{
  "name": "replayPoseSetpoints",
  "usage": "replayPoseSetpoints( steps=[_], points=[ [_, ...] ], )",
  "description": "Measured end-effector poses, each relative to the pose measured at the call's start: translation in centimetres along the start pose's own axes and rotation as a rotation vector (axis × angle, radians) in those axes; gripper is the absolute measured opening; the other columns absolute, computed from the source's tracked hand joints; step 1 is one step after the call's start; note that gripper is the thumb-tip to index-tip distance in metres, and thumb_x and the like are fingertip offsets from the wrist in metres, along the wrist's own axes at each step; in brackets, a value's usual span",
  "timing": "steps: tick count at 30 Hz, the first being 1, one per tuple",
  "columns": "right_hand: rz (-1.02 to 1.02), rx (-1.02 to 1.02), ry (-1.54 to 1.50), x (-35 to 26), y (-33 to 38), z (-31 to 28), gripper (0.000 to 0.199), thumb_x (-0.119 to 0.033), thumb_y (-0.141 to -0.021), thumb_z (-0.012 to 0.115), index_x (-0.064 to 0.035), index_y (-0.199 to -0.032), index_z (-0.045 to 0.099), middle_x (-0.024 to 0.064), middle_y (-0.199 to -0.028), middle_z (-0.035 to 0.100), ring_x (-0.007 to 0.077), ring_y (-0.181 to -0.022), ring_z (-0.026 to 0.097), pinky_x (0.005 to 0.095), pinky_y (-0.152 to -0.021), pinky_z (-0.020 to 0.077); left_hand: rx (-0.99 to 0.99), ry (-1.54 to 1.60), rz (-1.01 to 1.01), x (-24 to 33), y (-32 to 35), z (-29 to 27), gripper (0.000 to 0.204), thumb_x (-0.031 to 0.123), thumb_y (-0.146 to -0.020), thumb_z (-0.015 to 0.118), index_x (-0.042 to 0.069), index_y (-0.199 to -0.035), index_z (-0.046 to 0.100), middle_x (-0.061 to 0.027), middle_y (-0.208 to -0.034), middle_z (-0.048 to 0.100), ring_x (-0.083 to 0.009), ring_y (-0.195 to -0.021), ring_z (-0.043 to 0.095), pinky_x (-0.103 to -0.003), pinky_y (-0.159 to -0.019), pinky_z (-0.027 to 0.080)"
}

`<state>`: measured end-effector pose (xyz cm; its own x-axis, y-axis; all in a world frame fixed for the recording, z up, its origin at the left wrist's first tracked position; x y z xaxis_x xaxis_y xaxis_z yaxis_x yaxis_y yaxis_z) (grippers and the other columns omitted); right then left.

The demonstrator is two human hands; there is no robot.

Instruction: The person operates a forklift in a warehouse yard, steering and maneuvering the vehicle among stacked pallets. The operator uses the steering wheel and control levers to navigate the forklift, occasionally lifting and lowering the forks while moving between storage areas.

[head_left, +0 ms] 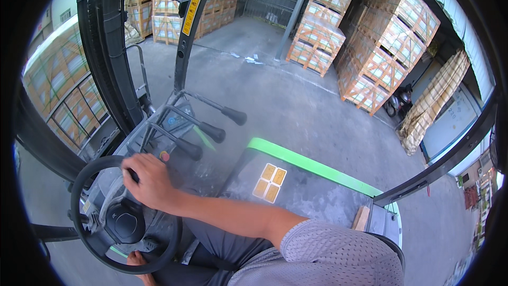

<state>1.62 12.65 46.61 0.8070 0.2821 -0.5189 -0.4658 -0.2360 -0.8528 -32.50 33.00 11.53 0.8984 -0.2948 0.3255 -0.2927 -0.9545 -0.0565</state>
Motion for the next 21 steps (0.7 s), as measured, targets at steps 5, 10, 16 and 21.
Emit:
replayPoseSetpoints(
  steps=[5,10,16,21],
  points=[
    [0.033,0.028,-0.004,-0.2,-3.5,7.8,0.015,-0.005,-0.082,0.07,-0.0043,-0.091,0.058,0.0147,-0.087,0.062,0.0376,-0.085,0.061,0.0483,-0.076,0.047,-0.087,0.026,0.319,2.4,-2.0,1.2,0.03,0.025,-0.091,0.065,-0.003,-0.093,0.075,-0.0244,-0.088,0.074,-0.0427,-0.081,0.071,-0.053,-0.074,0.053],
    [0.046,-0.085,-0.102,-5.3,-2.9,14.3,0.013,-0.003,-0.079,0.068,-0.0025,-0.087,0.058,0.0171,-0.088,0.059,0.0361,-0.086,0.059,0.0483,-0.078,0.0456,-0.242,-0.034,0.15,0.4,-1.8,1.9,0.032,0.031,-0.094,0.065,-0.001,-0.095,0.071,-0.026,-0.092,0.071,-0.0475,-0.092,0.067,-0.057,-0.08,0.053],
    [-0.056,-0.166,-0.216,-12.3,3.1,17.9,0.016,-0.005,-0.074,0.07,-0.0007,-0.086,0.059,0.0172,-0.088,0.055,0.0341,-0.088,0.056,0.0486,-0.083,0.0461,-0.242,-0.181,0.143,1.2,-0.6,0.8,0.031,0.03,-0.096,0.064,0.0,-0.092,0.07,-0.023,-0.091,0.072,-0.0458,-0.095,0.067,-0.057,-0.081,0.052],
    [-0.121,-0.277,-0.279,-16.9,11.0,16.5,0.019,-0.005,-0.076,0.073,-0.0006,-0.089,0.059,0.015,-0.092,0.057,0.0332,-0.09,0.058,0.0505,-0.091,0.0479,-0.199,-0.233,0.129,0.8,-0.5,-0.3,0.028,0.03,-0.093,0.065,0.003,-0.086,0.069,-0.0197,-0.089,0.072,-0.0411,-0.092,0.069,-0.055,-0.079,0.052]
  ],
)
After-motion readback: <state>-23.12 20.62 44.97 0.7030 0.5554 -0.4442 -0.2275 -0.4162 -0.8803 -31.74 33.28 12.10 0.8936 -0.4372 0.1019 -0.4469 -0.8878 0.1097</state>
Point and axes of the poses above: each hand's wrist, its own y-axis away from the middle knuckle, its own z-axis out of the palm, x = y × z, the point moved 9 cm from there along -y, towards the middle knuckle
